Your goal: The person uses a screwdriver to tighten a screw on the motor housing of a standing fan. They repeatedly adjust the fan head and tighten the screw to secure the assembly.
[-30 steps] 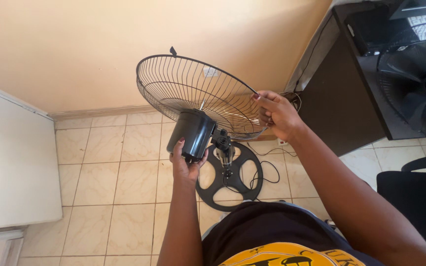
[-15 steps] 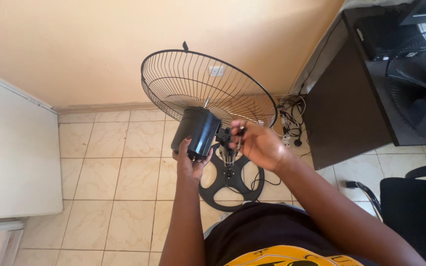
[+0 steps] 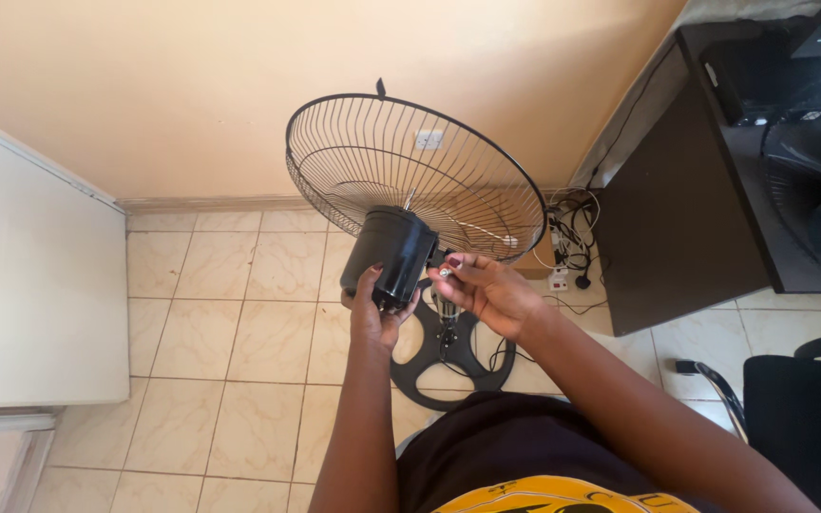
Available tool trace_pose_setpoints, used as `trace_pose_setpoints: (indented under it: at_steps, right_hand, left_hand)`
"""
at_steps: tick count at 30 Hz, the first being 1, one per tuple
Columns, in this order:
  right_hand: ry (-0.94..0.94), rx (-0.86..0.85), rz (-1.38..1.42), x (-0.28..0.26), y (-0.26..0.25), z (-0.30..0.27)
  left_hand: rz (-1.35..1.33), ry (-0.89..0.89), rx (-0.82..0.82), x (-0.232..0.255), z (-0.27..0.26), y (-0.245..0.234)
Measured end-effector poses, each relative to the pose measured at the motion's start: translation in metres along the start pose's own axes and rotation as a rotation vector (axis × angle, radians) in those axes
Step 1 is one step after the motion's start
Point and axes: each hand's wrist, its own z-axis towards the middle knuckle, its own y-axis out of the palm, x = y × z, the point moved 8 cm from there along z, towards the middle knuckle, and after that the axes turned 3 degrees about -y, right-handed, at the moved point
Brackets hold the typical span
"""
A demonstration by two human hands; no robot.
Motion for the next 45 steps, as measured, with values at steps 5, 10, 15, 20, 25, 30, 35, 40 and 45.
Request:
trace_pose_setpoints:
  at_steps: [5,10,15,20,25,30,35,40,45]
  right_hand:
    - [0.041,-0.034,-0.073,0.016,-0.019,0.008]
    - [0.006,-0.055,-0.029,0.019,-0.025,0.016]
    - [0.035,0.001,-0.049,0.009,-0.004,0.001]
    - [0.033,-0.100,-0.152,0.004,0.020,-0.013]
    - [0.043,-0.181,-0.184,0.003,0.029,-0.022]
    - [0.058,-0.122,-0.184,0.006,0.019,-0.023]
    - [0.029,-0.137,-0.227,0.005,0.008,-0.017]
    - [0.022,-0.210,-0.203,0.005,0.012,-0.017]
    - [0.045,-0.200,-0.214,0.005,0.012,-0.017]
  left_hand:
    - [0.013,0.011,0.033,0.003,-0.002,-0.001]
    - [0.040,0.031,0.052,0.008,-0.008,-0.001]
    - [0.070,0.042,0.092,0.008,-0.018,0.003]
    - [0.054,0.032,0.040,0.007,-0.011,-0.002]
    - [0.042,0.038,0.064,0.003,-0.006,-0.008]
    - [0.052,0.051,0.094,0.004,-0.012,-0.006]
    - [0.048,0.064,0.084,0.007,-0.016,-0.001]
    - [0.059,0.065,0.023,0.008,-0.014,0.001]
    - [0.047,0.058,0.062,0.008,-0.013,-0.001]
